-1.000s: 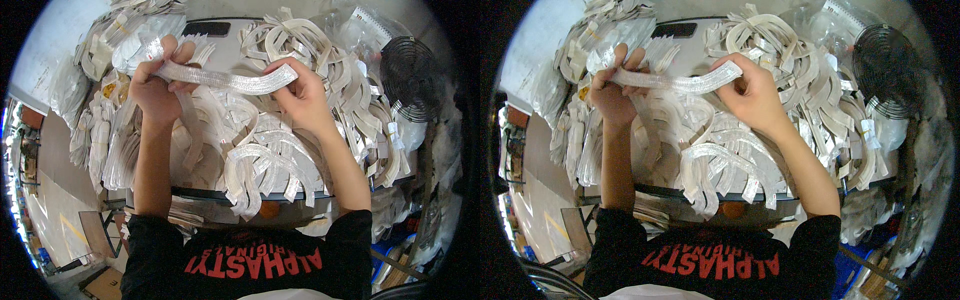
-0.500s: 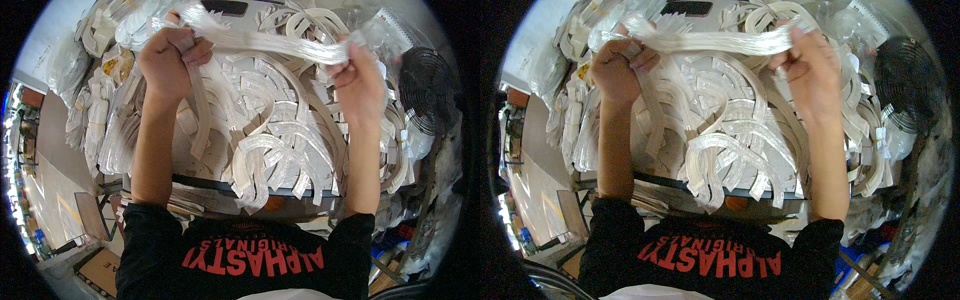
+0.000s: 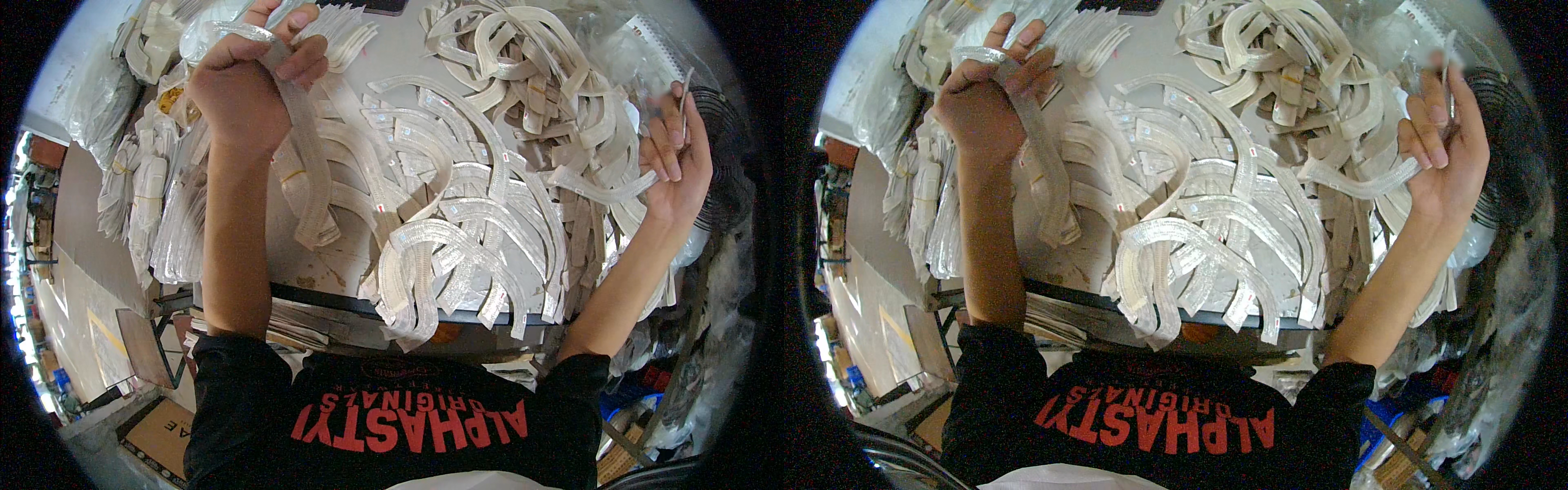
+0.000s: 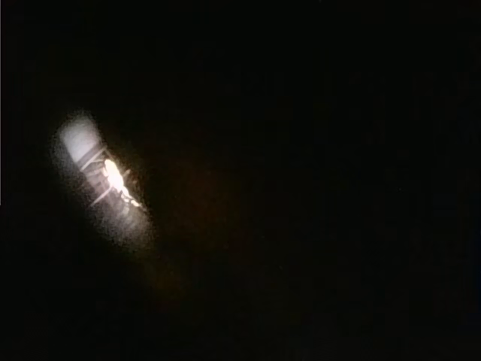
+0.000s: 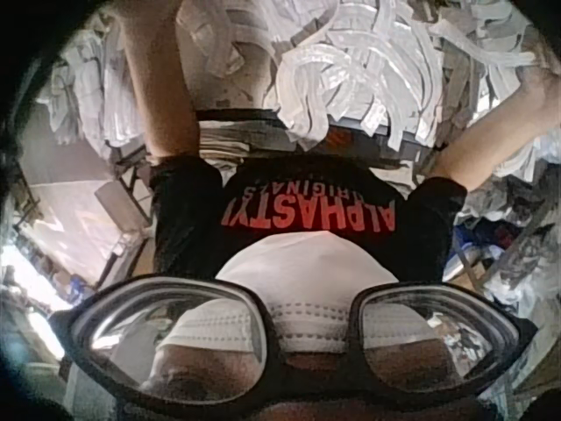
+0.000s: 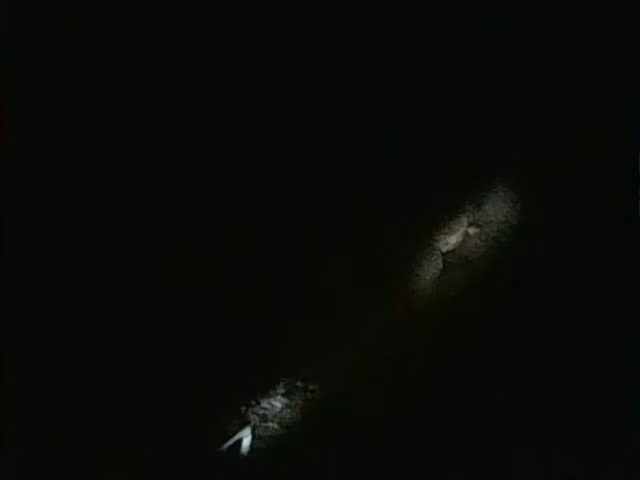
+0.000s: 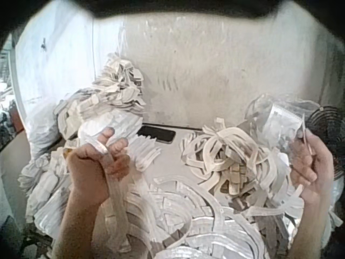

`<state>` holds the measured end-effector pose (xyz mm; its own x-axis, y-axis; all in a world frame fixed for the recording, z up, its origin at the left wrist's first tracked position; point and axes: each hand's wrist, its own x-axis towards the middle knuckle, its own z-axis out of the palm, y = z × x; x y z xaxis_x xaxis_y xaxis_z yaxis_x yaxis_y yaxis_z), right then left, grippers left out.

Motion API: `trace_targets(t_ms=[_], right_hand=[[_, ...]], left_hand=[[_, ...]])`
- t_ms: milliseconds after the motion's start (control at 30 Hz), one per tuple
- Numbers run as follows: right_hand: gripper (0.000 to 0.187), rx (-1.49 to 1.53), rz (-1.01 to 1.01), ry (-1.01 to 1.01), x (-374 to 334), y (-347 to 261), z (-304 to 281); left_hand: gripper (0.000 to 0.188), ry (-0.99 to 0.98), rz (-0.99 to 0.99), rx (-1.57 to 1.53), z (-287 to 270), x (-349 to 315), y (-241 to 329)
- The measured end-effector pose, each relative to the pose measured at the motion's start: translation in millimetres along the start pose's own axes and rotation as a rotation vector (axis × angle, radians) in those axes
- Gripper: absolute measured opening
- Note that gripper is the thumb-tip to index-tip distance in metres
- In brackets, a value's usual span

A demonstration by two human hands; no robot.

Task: The person sorts and organizes white fabric strips on a table. They pick up strips, separate them, and arrange them into neat piles while occasionally moving other items aside to access the work area.

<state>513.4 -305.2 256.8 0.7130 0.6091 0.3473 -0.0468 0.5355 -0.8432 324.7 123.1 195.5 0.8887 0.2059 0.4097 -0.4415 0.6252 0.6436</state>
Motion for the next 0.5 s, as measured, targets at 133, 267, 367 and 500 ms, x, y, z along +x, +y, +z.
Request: trace_targets(t_ms=[133,267,367,500], right_hand=[[0.035,-0.061,0.044,0.106,-0.1,12.2,13.4],[0.036,-0.053,0.084,0.125,-0.5,16.0,20.2],[0.036,-0.036,0.117,0.104,1.4,16.0,21.6],[0.037,-0.073,0.16,0.197,0.8,15.5,24.2]], left_hand=[[0.051,-0.048,-0.053,0.011,4.1,1.7,-6.5],[0.04,0.154,-0.141,-0.078,35.0,2.0,-12.0],[0.053,0.036,-0.129,-0.118,19.8,1.5,-11.9],[0.051,0.126,-0.143,-0.066,16.3,2.6,-3.5]])
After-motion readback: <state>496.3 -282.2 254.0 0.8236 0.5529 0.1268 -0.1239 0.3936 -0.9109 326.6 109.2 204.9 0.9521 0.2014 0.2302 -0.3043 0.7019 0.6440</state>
